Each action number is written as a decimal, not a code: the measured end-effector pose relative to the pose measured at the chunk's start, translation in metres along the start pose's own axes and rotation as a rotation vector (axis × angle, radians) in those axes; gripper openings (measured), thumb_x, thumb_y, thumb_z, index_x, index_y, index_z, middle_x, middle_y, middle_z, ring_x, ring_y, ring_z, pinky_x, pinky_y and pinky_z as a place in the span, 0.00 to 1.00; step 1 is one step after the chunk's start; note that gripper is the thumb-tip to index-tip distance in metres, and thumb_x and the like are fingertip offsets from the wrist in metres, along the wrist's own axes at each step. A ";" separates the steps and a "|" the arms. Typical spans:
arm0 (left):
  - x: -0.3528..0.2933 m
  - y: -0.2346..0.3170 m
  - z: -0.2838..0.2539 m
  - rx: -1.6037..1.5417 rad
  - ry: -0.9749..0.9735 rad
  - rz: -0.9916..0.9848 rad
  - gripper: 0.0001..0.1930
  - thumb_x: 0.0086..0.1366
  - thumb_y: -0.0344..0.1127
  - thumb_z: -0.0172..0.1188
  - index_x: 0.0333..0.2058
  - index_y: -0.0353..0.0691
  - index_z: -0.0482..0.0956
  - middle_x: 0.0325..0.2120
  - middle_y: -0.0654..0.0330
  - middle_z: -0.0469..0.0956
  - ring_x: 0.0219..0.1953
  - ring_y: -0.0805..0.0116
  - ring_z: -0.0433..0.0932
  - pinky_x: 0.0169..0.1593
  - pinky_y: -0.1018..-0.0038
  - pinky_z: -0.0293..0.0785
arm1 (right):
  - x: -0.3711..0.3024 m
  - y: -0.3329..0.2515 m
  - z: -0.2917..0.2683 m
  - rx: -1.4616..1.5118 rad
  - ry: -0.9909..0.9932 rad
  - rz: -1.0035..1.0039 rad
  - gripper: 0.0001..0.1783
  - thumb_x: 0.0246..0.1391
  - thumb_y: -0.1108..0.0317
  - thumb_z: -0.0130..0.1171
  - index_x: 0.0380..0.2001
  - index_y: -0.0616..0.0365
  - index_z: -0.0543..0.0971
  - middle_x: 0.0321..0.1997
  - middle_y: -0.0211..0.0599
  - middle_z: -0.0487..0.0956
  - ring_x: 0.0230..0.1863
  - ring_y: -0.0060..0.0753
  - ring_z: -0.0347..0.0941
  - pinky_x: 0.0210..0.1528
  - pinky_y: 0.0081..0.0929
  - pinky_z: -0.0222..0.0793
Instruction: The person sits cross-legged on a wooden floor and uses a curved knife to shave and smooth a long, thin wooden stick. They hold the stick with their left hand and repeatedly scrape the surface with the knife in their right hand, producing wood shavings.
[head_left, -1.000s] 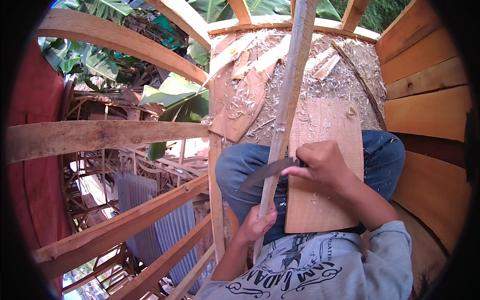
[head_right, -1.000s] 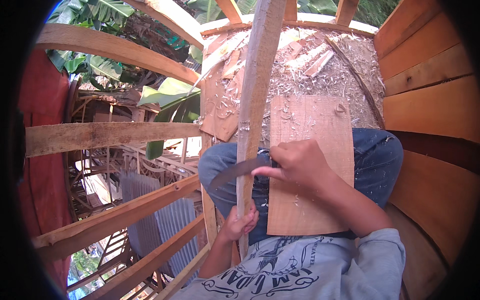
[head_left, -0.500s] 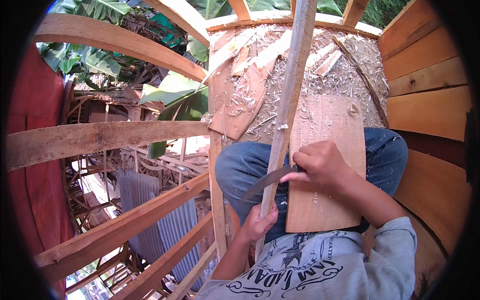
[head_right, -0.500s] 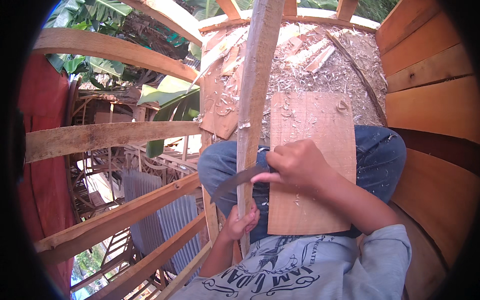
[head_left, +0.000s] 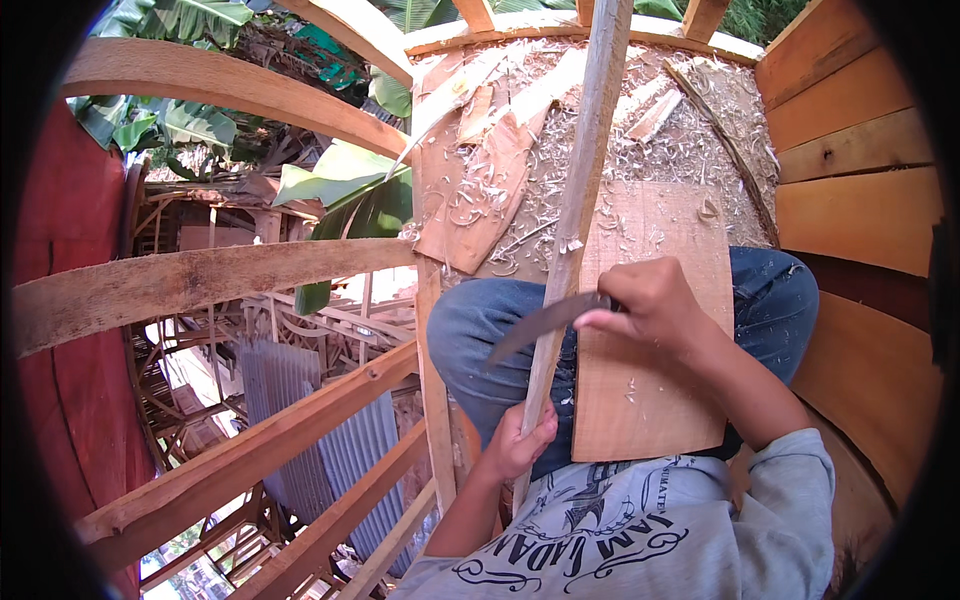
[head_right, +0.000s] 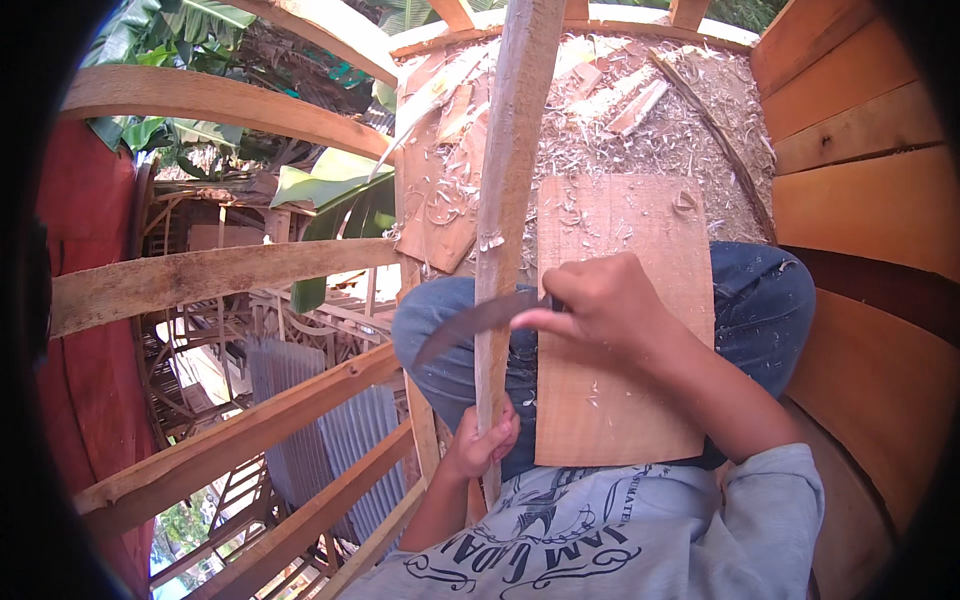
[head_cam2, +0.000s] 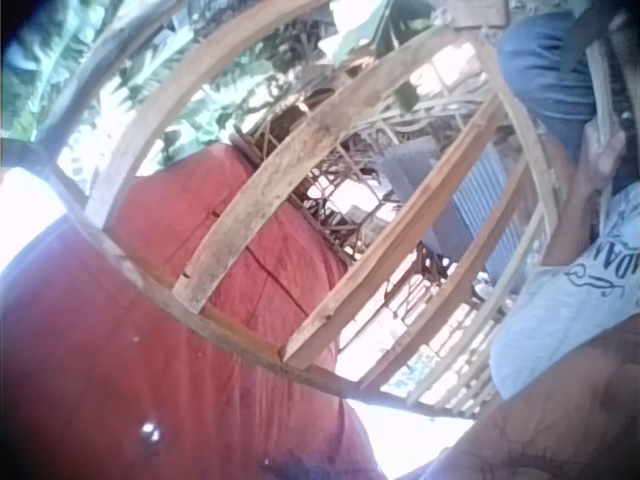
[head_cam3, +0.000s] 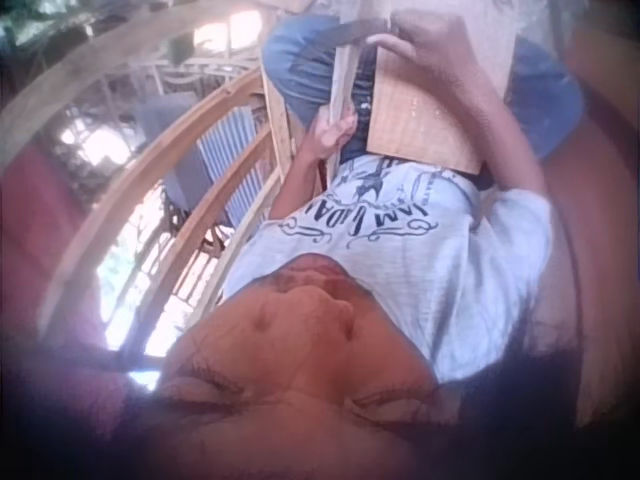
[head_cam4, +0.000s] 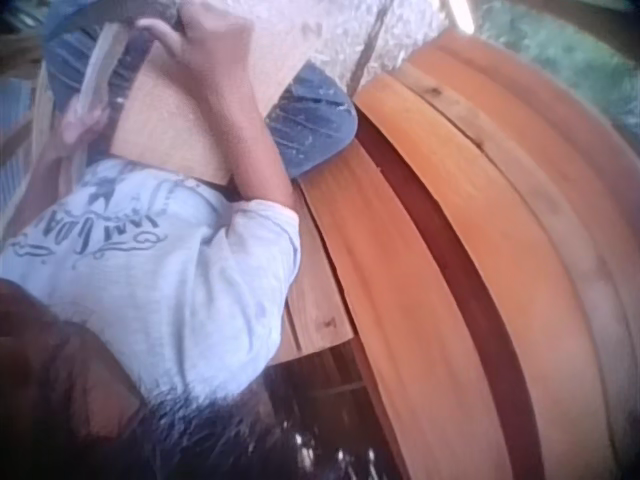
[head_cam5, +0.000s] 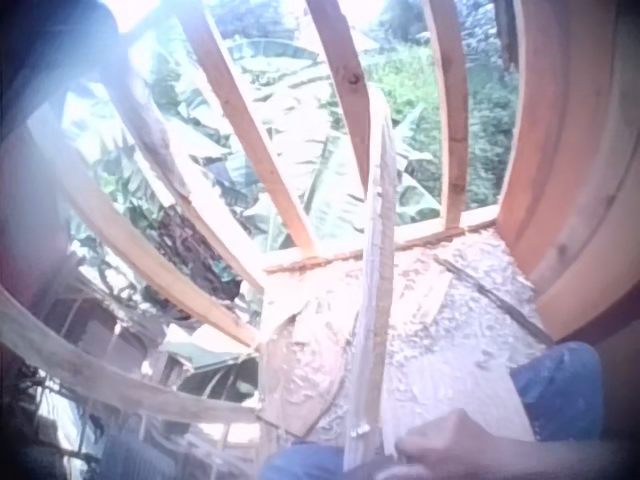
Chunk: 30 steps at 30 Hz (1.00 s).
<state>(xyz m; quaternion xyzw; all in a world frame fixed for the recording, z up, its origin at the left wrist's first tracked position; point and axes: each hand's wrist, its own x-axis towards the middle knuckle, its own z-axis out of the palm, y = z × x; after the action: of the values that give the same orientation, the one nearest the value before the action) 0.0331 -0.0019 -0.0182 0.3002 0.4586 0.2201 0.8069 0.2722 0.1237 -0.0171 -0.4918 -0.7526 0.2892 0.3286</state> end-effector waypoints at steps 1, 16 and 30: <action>0.002 0.001 0.001 0.012 0.002 0.002 0.14 0.63 0.41 0.54 0.30 0.39 0.60 0.16 0.66 0.60 0.15 0.81 0.57 0.18 0.84 0.53 | 0.009 0.016 -0.008 0.138 0.082 0.251 0.27 0.44 0.46 0.64 0.12 0.57 0.68 0.10 0.38 0.66 0.12 0.39 0.68 0.16 0.29 0.62; 0.001 -0.003 -0.001 0.000 0.008 0.035 0.12 0.64 0.39 0.53 0.29 0.41 0.61 0.18 0.68 0.62 0.15 0.84 0.59 0.17 0.85 0.52 | 0.003 0.004 0.007 0.040 0.113 0.073 0.24 0.44 0.50 0.65 0.14 0.59 0.71 0.11 0.39 0.68 0.12 0.39 0.68 0.15 0.31 0.60; 0.000 -0.006 -0.003 -0.032 -0.030 0.055 0.13 0.64 0.41 0.53 0.29 0.41 0.60 0.17 0.67 0.61 0.15 0.82 0.58 0.17 0.84 0.54 | 0.003 0.000 0.004 0.147 0.034 0.131 0.27 0.44 0.48 0.65 0.09 0.58 0.67 0.09 0.38 0.67 0.11 0.35 0.67 0.15 0.28 0.62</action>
<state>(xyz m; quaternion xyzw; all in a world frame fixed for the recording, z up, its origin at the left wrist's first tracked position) 0.0305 -0.0054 -0.0231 0.3029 0.4344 0.2450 0.8121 0.2684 0.1266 -0.0191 -0.5195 -0.6899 0.3561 0.3568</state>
